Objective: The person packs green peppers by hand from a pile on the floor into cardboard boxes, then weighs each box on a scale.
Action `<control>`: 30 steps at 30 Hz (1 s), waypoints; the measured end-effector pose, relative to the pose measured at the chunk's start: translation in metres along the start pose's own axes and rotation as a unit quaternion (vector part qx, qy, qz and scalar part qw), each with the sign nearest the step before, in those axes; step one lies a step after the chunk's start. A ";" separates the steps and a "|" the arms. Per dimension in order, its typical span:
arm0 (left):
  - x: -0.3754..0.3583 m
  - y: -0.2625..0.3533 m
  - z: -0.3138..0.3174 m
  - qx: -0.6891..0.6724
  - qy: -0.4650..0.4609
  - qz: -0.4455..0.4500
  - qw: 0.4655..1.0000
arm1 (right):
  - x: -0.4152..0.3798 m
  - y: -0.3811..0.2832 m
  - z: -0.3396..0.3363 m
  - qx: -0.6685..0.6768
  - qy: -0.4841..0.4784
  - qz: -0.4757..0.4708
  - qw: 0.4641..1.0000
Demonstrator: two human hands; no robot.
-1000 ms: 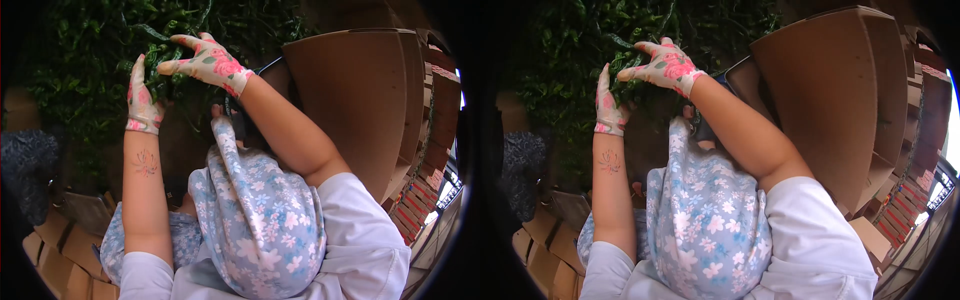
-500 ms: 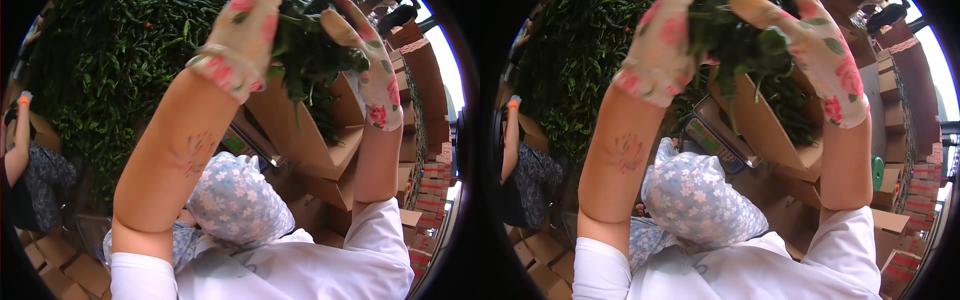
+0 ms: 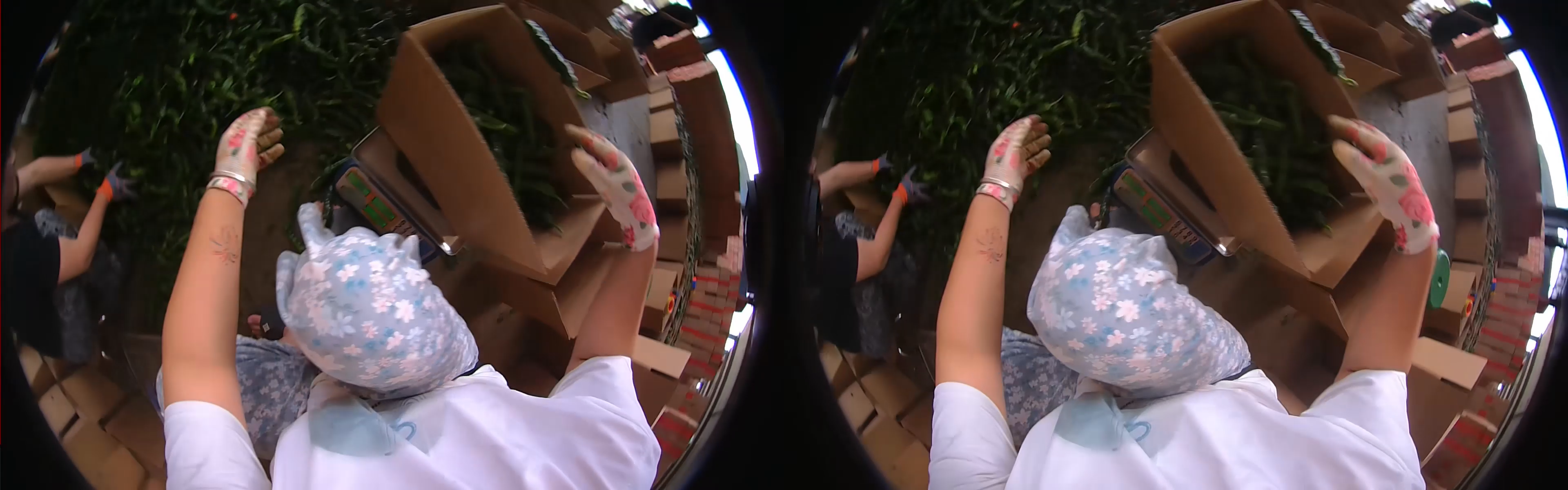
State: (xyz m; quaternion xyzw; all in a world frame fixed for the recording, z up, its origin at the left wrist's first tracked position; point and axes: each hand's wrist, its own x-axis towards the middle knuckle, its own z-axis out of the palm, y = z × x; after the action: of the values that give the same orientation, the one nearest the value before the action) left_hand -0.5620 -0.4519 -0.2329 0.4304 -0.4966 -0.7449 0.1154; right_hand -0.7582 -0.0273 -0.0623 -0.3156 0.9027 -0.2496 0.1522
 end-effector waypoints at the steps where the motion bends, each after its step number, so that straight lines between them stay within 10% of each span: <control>1: 0.006 -0.036 -0.030 -0.008 -0.001 -0.043 0.999 | -0.008 -0.032 0.001 -0.025 -0.044 0.177 0.983; 5: 0.002 -0.156 -0.095 0.189 0.029 -0.103 0.976 | -0.008 -0.075 -0.008 -0.106 0.009 -0.062 0.992; 8: -0.005 -0.202 -0.076 0.481 0.028 -0.049 0.875 | -0.004 -0.121 0.069 0.157 0.172 -0.217 0.948; 14: 0.006 -0.220 -0.045 0.688 0.124 -0.153 0.699 | 0.072 -0.094 0.268 0.041 -0.158 -0.208 0.964; 18: 0.000 -0.268 -0.081 0.680 0.111 0.032 0.724 | 0.096 -0.050 0.398 -0.208 -0.180 -0.270 0.923; 22: 0.006 -0.263 -0.118 0.435 0.205 0.061 0.874 | 0.119 -0.037 0.464 -0.170 -0.181 -0.382 0.890; 24: 0.003 -0.241 -0.136 0.467 0.178 0.142 0.854 | 0.137 -0.051 0.453 -0.069 -0.241 -0.354 0.901; 27: -0.001 -0.223 -0.158 0.518 0.079 0.188 0.831 | 0.174 -0.078 0.424 0.150 -0.003 -0.300 0.942; 29: -0.008 -0.216 -0.164 0.531 0.014 0.209 0.821 | 0.202 -0.082 0.411 0.259 0.016 -0.094 0.961; 30: -0.016 -0.213 -0.162 0.531 0.012 0.208 0.822 | 0.218 -0.082 0.391 0.147 0.006 -0.096 0.984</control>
State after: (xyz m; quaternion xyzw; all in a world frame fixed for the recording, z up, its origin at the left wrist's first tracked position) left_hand -0.3756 -0.4442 -0.4252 0.3210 -0.8912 -0.3193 0.0272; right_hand -0.7129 -0.3627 -0.3673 -0.3738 0.8225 -0.3951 0.1663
